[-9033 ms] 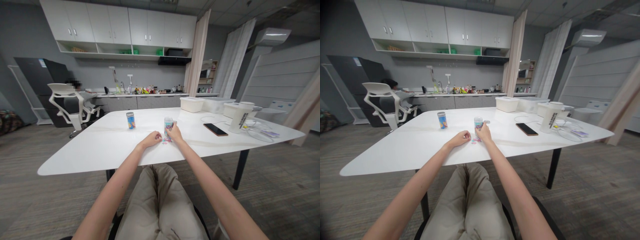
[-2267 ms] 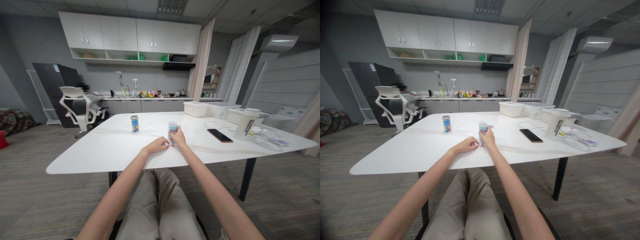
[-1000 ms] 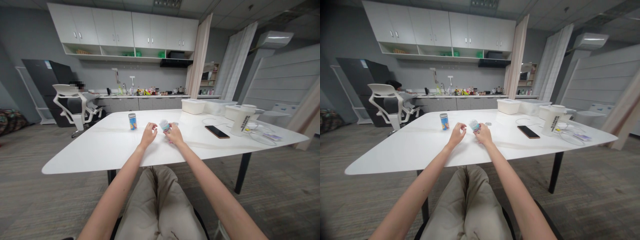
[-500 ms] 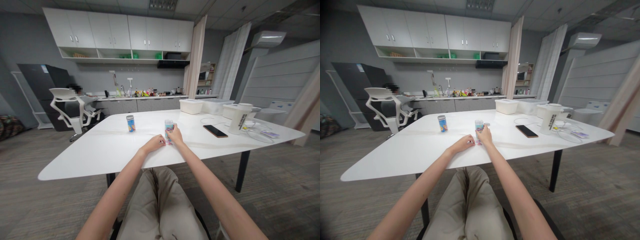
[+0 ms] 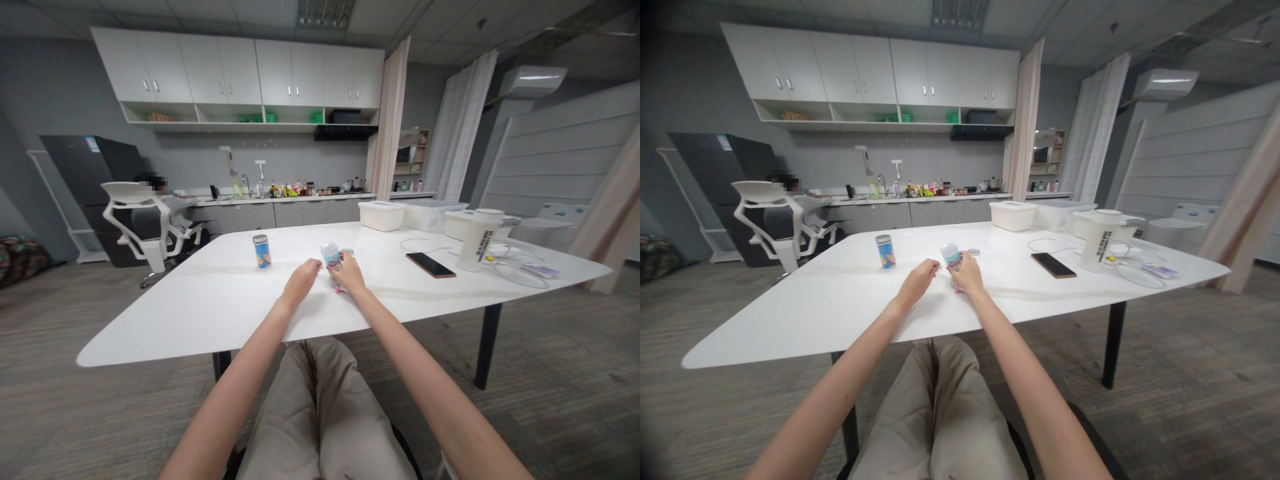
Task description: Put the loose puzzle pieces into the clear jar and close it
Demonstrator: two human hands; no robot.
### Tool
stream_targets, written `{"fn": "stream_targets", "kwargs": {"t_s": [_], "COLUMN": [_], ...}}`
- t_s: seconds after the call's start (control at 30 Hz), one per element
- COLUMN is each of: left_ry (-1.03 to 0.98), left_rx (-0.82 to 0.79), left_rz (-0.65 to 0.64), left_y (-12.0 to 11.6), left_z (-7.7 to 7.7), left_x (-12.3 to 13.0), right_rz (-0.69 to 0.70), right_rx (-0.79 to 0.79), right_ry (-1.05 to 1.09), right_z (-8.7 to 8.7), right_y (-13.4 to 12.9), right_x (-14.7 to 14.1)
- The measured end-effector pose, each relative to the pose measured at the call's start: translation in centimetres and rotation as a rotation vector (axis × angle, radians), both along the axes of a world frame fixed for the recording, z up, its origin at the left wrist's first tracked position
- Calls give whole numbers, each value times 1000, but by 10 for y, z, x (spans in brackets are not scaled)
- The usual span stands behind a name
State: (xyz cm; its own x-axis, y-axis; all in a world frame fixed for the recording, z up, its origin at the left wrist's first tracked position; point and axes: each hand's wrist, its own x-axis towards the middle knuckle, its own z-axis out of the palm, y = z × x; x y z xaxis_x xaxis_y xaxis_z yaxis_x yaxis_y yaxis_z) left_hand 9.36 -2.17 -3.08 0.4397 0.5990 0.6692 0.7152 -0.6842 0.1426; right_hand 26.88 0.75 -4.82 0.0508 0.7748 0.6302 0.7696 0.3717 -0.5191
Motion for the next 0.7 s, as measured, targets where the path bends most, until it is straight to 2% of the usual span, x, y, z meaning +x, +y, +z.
{"fn": "stream_targets", "kwargs": {"t_s": [0.07, 0.13, 0.27, 0.43, 0.6, 0.7], "left_ry": [-152, -221, -200, -178, -173, -188], "left_rx": [71, 120, 101, 50, 92, 165], "left_rz": [31, 40, 55, 41, 13, 44], "left_y": [2, 3, 4, 3, 0, -1], "left_z": [3, 5, 5, 3, 8, 9], "left_x": [-5, -9, -11, -11, -9, -7], "right_rz": [51, 109, 199, 247, 239, 130], "right_rx": [50, 88, 111, 131, 121, 90], "right_ry": [-91, -172, -247, -274, -226, -148], "right_z": [2, 3, 4, 5, 6, 4], "right_y": [-2, -4, -5, -7, -8, -6], "right_x": [0, -1, -3, -3, -4, -2]}}
